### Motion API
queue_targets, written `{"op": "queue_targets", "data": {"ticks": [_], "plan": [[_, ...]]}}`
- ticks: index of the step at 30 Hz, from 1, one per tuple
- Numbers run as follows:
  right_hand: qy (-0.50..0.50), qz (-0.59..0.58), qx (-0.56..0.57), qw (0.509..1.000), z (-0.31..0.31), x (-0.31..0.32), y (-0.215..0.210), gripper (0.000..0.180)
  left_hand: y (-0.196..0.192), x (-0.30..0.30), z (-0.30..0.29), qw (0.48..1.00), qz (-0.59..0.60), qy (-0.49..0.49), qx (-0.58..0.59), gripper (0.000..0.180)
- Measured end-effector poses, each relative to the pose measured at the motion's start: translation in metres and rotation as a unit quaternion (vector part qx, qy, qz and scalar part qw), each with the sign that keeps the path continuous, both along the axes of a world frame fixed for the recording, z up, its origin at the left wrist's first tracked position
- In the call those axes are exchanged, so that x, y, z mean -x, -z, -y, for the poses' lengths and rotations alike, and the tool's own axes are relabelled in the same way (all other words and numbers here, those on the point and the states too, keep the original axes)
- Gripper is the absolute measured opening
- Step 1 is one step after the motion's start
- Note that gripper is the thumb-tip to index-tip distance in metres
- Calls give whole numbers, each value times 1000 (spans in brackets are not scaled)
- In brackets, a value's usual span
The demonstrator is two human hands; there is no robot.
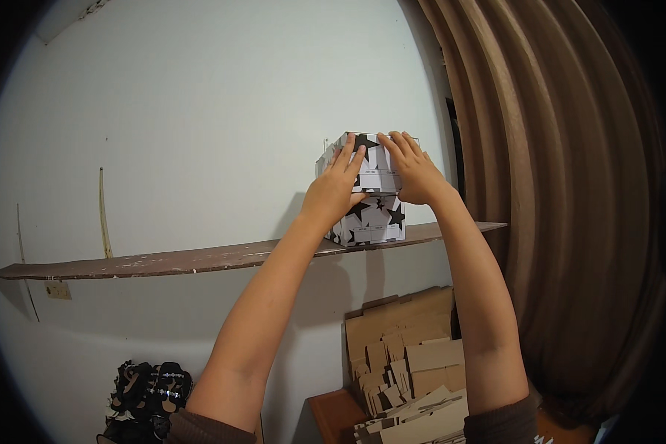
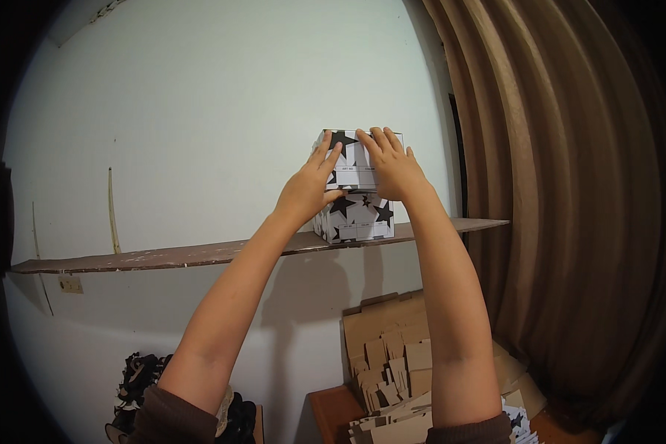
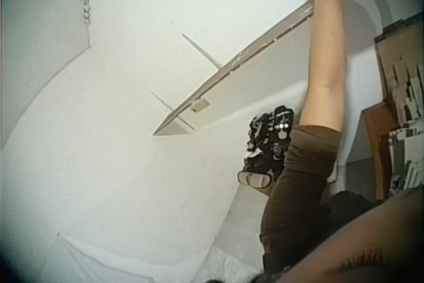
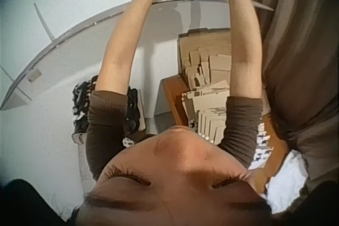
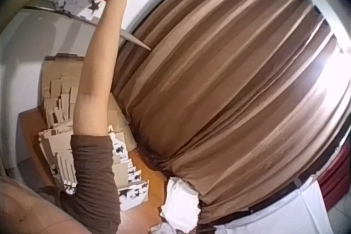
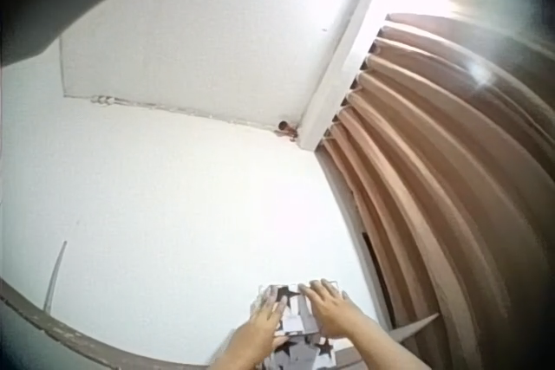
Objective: Fold flat cardboard pieces into shoeboxes, insert tissue paper lining, and stack the finished boxes on a wall shelf.
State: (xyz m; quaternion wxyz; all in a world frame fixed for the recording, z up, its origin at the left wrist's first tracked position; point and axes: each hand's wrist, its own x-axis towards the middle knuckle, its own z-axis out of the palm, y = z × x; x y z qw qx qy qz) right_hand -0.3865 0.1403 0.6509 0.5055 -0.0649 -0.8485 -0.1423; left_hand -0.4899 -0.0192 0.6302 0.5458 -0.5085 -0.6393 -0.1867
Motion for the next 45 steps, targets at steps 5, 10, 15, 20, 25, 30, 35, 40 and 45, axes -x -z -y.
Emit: {"op": "queue_targets", "data": {"ticks": [5, 10, 15, 20, 25, 30, 35, 40, 45], "plan": [[33, -29, -14, 999, -5, 4, 15, 106, 8, 16, -7, 999, -7, 32, 4, 80], [4, -176, 13, 984, -4, 45, 61, 81, 23, 28, -13, 996, -12, 85, -3, 67], [3, -243, 39, 969, 8, 73, 91, 80, 36, 37, -18, 994, 56, 89, -22, 61], [1, -210, 49, 976, -4, 82, 93, 86, 47, 51, -19, 999, 11, 19, -34, 64], [-16, -190, 55, 980, -13, 85, 96, 90, 56, 58, -27, 994, -87, -46, -49, 62], [5, -147, 39, 988, -26, 93, 94, 87, 58, 61, -36, 987, -105, -88, -85, 58], [-2, -94, 42, 995, -28, 93, 95, 86, 64, 63, -40, 980, -115, -138, -80, 58], [11, -52, 49, 997, -26, 86, 100, 85, 76, 56, -38, 984, -89, -143, -59, 58], [-1, -45, 59, 997, -25, 73, 126, 70, 98, 28, -38, 984, -64, -167, -25, 55]]}}
